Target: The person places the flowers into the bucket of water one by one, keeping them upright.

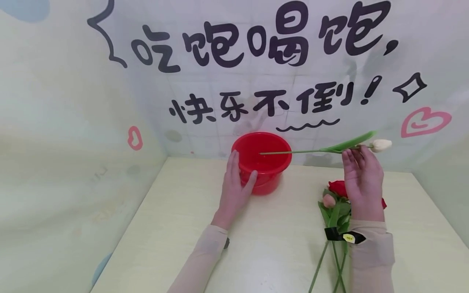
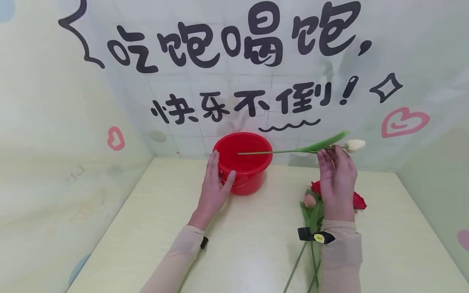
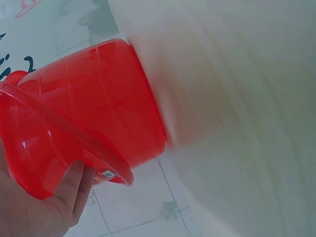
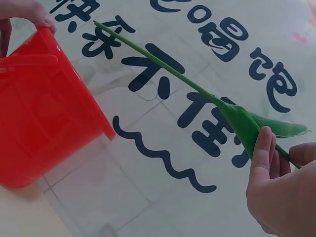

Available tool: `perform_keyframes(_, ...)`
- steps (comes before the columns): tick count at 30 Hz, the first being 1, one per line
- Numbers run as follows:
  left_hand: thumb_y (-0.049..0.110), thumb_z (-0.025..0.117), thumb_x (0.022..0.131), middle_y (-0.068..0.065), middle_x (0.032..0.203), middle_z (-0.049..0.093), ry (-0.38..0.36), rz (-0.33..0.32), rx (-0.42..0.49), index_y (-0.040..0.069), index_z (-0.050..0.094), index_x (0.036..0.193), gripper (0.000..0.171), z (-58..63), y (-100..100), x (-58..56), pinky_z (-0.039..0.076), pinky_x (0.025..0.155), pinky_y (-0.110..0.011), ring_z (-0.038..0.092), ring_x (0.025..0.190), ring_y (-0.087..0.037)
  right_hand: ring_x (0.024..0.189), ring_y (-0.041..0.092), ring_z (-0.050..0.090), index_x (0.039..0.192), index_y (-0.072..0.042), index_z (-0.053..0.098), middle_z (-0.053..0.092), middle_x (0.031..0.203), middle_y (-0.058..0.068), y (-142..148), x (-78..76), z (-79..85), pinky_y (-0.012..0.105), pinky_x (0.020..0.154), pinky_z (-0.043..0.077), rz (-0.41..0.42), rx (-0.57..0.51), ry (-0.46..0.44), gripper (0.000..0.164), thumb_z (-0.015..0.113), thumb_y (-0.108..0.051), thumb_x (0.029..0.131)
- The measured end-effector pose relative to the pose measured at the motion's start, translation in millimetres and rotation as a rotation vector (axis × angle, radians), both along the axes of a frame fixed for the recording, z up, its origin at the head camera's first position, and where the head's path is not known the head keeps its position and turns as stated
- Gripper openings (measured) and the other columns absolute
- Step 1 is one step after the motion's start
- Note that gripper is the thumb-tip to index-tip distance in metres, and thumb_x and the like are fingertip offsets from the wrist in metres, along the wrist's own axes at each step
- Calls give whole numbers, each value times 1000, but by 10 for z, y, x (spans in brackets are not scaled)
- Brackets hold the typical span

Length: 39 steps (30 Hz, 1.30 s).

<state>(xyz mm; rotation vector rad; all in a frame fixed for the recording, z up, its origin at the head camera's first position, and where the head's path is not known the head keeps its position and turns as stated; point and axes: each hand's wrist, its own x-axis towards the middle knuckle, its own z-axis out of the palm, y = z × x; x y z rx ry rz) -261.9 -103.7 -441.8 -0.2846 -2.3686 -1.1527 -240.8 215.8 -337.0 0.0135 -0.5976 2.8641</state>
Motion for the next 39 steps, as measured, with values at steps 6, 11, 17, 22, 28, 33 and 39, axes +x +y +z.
perform_keyframes(6,51,72,85,10,161,19,10,2,-8,26,10,159,100,-11,-4,-1,54,90,-36,28,140,-11,92,25,64,122,1,57,64,103,16,-68,-35,-30,32,90,54,-21,55,29,31,67,-5,93)
perform_keyframes(11,51,71,85,10,161,18,14,5,-20,26,10,159,99,-12,-6,-14,54,90,-38,28,141,-13,92,25,64,122,1,57,63,104,16,-99,-58,-51,33,90,54,-17,60,24,31,66,-5,93)
perform_keyframes(17,51,71,85,9,161,18,12,11,-24,25,11,159,98,-16,-8,-28,54,90,-39,27,141,-13,94,25,63,122,1,57,61,106,16,-138,-84,-73,33,91,53,9,77,19,30,66,-6,94)
perform_keyframes(22,47,72,86,8,161,18,14,8,-24,24,11,159,98,-18,-1,-30,54,91,-40,27,142,-14,95,24,63,124,1,55,61,106,15,-163,-106,-98,33,92,53,13,84,2,36,68,-6,92)
perform_keyframes(28,45,73,85,6,161,20,24,6,-21,23,12,159,98,-11,1,-20,54,90,-40,29,141,-15,93,24,64,121,1,56,62,105,15,-196,-135,-124,32,91,53,19,104,-9,33,69,-5,91)
perform_keyframes(33,48,72,86,5,161,20,25,11,-27,27,9,159,99,-4,0,-17,54,91,-39,28,141,-14,94,24,64,116,2,58,62,106,15,-238,-164,-140,31,92,53,24,140,5,27,68,-6,92)
perform_keyframes(39,51,70,86,6,161,21,14,18,-26,36,5,158,99,-2,7,-19,53,91,-35,27,141,-10,95,23,64,113,1,59,63,106,14,-275,-182,-165,31,93,52,41,149,-16,25,69,-6,91)
